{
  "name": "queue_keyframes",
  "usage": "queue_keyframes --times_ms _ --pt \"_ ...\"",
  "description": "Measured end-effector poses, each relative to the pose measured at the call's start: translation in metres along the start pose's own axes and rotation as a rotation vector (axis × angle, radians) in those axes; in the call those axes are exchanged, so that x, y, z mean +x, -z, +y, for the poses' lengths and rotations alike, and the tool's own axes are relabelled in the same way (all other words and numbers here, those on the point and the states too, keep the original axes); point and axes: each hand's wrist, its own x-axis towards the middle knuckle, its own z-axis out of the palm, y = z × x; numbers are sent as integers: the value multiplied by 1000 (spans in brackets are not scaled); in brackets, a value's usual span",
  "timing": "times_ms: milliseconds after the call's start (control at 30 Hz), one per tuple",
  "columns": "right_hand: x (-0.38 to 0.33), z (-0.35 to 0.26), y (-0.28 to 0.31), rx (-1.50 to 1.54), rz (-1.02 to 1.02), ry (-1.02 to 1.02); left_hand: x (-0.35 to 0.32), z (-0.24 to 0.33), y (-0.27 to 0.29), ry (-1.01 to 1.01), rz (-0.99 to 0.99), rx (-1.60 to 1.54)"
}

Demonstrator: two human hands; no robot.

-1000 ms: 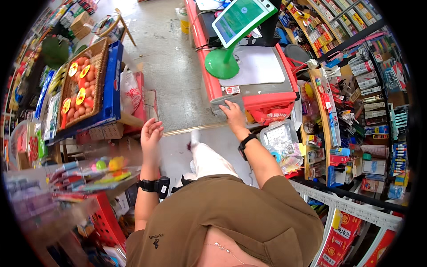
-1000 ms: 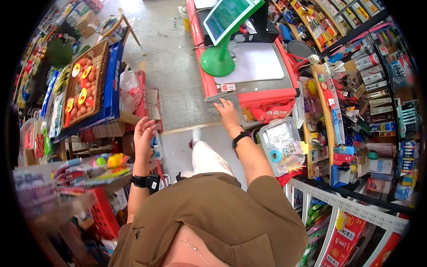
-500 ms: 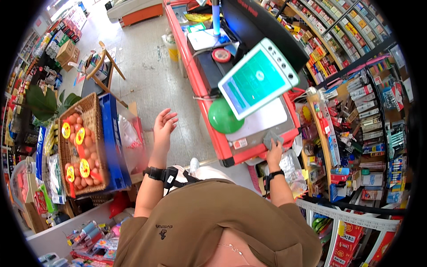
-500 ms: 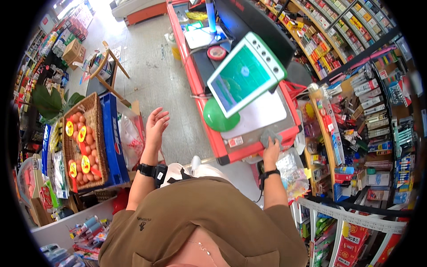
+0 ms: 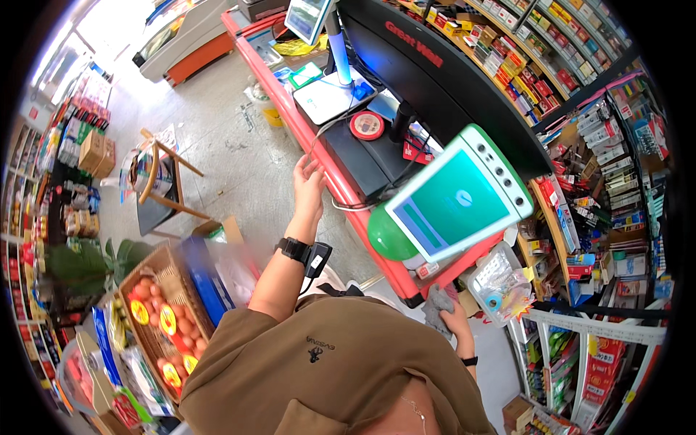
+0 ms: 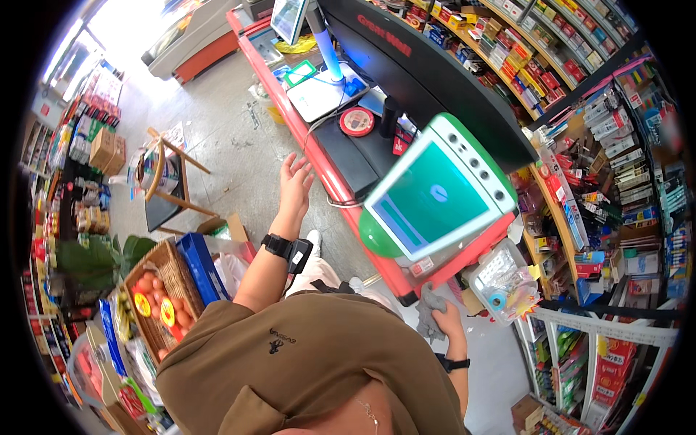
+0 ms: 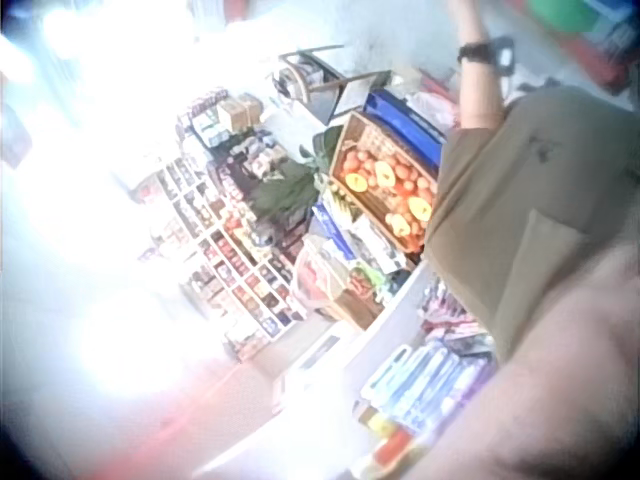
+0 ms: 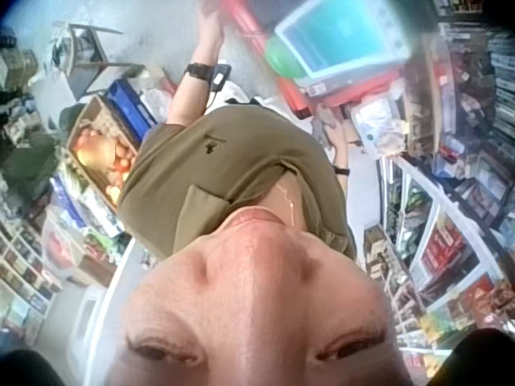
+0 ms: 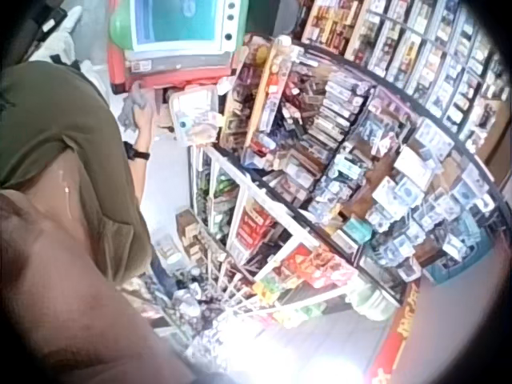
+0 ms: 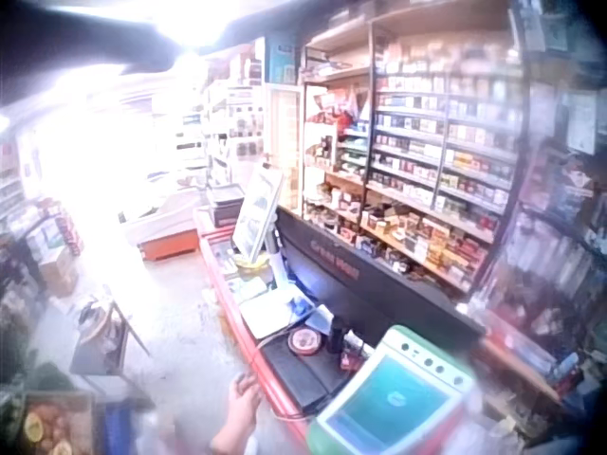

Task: The person wipes down merchandise displays and shelves with a cloth, including cardboard retail strips of glue, stacked notebooks, and boxed gift sets on lower shelving units.

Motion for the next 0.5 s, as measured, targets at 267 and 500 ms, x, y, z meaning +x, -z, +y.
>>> queue_keyframes --times_ms 267,500 --pt "24 -156 -90 48 23 95 133 57 30 -32 -63 -75" --pt "86 -239 -121 62 -63 201 211 103 51 -93 -11 -159"
